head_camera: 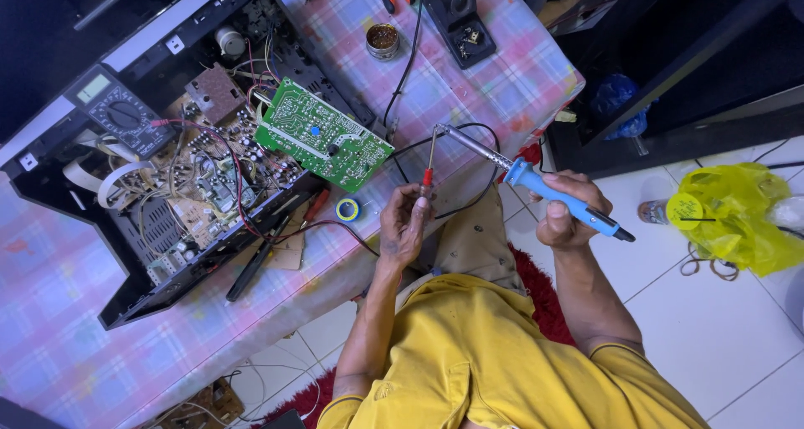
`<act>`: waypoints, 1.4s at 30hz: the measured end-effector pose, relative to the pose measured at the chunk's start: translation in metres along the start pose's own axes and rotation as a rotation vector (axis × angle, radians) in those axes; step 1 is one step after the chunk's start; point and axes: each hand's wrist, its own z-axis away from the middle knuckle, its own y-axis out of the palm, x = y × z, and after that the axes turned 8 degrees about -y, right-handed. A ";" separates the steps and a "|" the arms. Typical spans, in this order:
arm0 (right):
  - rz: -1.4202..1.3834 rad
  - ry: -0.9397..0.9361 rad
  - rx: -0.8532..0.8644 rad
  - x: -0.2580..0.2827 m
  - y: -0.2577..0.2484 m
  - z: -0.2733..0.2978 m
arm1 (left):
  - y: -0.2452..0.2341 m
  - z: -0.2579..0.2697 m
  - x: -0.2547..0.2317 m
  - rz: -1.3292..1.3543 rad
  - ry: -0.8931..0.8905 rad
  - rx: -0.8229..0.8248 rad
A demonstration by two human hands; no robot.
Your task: The person uses a soldering iron and solder wire to work on a green circuit board. They then pick up a larger circuit board with a heatsink, flip it over, and place it back on the table before returning to solder the first board.
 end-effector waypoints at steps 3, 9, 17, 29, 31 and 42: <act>-0.025 0.014 -0.003 0.003 0.004 -0.005 | -0.001 0.000 0.005 -0.008 0.015 0.000; 0.034 -0.060 0.036 0.006 0.004 -0.006 | -0.004 0.000 0.006 -0.043 0.023 -0.009; 0.062 -0.162 0.129 0.029 0.016 -0.035 | -0.004 0.000 0.002 -0.054 0.024 -0.013; 0.064 -0.211 0.172 0.032 0.014 -0.033 | -0.002 0.002 -0.002 -0.045 0.009 0.003; 0.063 -0.210 0.176 0.033 0.013 -0.030 | -0.001 0.002 -0.003 -0.040 0.005 0.009; 0.015 -0.196 0.172 0.040 0.015 -0.030 | 0.005 0.004 0.000 -0.019 -0.045 0.007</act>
